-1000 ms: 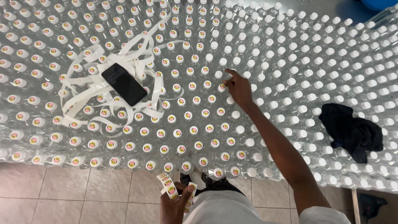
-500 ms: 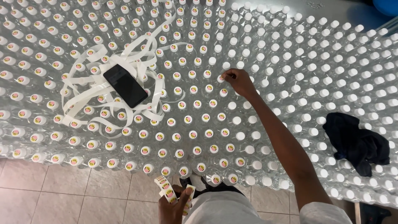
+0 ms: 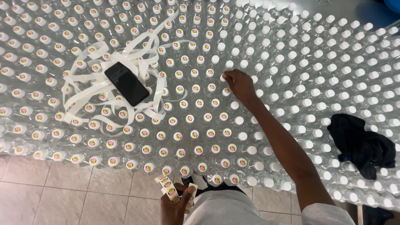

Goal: Applying small circular labels to the caps of bottled water

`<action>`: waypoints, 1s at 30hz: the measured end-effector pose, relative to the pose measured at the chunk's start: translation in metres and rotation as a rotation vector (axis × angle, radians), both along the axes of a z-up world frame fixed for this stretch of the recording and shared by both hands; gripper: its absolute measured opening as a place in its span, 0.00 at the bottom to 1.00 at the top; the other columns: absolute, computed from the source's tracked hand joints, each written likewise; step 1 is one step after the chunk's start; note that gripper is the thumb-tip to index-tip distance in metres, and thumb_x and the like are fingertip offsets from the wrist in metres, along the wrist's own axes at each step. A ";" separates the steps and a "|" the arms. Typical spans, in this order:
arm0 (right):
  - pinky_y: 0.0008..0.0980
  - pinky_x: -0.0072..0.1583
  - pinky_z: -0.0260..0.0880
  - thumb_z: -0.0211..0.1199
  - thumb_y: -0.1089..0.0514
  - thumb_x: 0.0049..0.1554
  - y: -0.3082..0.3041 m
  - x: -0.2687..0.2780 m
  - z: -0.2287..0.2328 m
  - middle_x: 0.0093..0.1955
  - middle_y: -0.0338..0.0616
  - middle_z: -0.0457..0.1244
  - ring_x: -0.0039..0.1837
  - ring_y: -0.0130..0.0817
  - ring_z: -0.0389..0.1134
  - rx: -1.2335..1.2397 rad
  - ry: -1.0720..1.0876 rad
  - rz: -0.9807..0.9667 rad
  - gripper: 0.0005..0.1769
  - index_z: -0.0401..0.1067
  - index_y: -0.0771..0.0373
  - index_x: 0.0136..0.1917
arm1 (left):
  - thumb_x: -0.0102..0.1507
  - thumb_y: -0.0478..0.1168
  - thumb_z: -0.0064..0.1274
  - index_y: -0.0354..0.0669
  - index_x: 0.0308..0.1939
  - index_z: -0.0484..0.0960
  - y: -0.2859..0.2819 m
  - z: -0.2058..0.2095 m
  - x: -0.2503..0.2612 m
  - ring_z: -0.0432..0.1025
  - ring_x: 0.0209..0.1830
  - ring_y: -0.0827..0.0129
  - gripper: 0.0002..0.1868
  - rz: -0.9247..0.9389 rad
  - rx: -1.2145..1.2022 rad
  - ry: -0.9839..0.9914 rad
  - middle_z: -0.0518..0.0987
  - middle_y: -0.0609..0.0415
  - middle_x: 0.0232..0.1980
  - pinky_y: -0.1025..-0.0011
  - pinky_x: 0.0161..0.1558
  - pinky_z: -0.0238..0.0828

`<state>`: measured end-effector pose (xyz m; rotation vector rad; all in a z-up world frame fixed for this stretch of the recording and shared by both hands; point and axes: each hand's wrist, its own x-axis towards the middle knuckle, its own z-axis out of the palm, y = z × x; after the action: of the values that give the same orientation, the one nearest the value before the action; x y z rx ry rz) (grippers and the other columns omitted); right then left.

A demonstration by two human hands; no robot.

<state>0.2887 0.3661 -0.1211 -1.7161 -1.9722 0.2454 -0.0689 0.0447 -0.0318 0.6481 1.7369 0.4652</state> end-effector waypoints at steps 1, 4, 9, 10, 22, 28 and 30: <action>0.45 0.43 0.70 0.55 0.44 0.73 0.006 0.001 0.003 0.48 0.42 0.72 0.49 0.45 0.74 0.000 0.001 0.004 0.19 0.84 0.54 0.60 | 0.56 0.58 0.69 0.40 0.33 0.85 -0.001 -0.001 -0.001 0.87 0.26 0.61 0.23 0.004 0.000 0.001 0.88 0.48 0.27 0.65 0.24 0.81; 0.37 0.41 0.68 0.62 0.54 0.68 0.016 0.002 0.009 0.41 0.36 0.75 0.37 0.32 0.73 -0.085 0.165 -0.046 0.12 0.86 0.55 0.50 | 0.58 0.51 0.72 0.40 0.33 0.86 -0.007 -0.002 -0.006 0.82 0.26 0.64 0.19 0.020 0.088 -0.057 0.84 0.49 0.24 0.64 0.25 0.82; 0.39 0.51 0.75 0.62 0.64 0.70 -0.014 -0.009 0.023 0.49 0.46 0.75 0.48 0.37 0.77 0.025 0.250 0.017 0.10 0.81 0.63 0.62 | 0.57 0.54 0.73 0.43 0.29 0.83 -0.004 0.010 -0.014 0.73 0.27 0.70 0.20 0.035 0.340 -0.126 0.80 0.57 0.25 0.67 0.31 0.69; 0.39 0.51 0.75 0.62 0.64 0.70 -0.046 -0.030 0.050 0.49 0.46 0.75 0.48 0.37 0.77 0.005 0.260 0.040 0.10 0.81 0.63 0.62 | 0.57 0.54 0.73 0.43 0.29 0.83 -0.002 0.013 -0.016 0.73 0.27 0.70 0.20 0.059 0.325 -0.112 0.80 0.57 0.25 0.67 0.31 0.69; 0.35 0.49 0.83 0.80 0.59 0.54 -0.292 -0.183 0.174 0.50 0.50 0.75 0.51 0.40 0.80 -0.344 0.799 0.281 0.21 0.83 0.65 0.60 | 0.55 0.50 0.81 0.41 0.37 0.91 -0.001 0.004 -0.025 0.75 0.35 0.73 0.19 0.019 0.516 -0.260 0.88 0.51 0.33 0.69 0.48 0.74; 0.36 0.50 0.83 0.77 0.63 0.57 -0.307 -0.189 0.156 0.45 0.46 0.76 0.45 0.32 0.78 -0.383 0.867 0.136 0.13 0.85 0.61 0.56 | 0.61 0.55 0.72 0.43 0.54 0.91 0.007 0.026 -0.040 0.82 0.53 0.66 0.25 -0.157 0.566 -0.393 0.91 0.48 0.49 0.60 0.63 0.76; 0.39 0.51 0.83 0.77 0.63 0.56 -0.312 -0.192 0.157 0.45 0.49 0.77 0.45 0.36 0.80 -0.390 0.861 0.102 0.13 0.85 0.62 0.56 | 0.66 0.47 0.70 0.44 0.63 0.89 0.002 0.046 -0.042 0.83 0.61 0.57 0.24 -0.235 0.524 -0.368 0.91 0.43 0.55 0.54 0.65 0.75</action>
<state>0.0971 0.0545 0.0354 -1.3547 -1.3982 1.2397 -0.1106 0.0469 0.0138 1.0508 1.1732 0.8287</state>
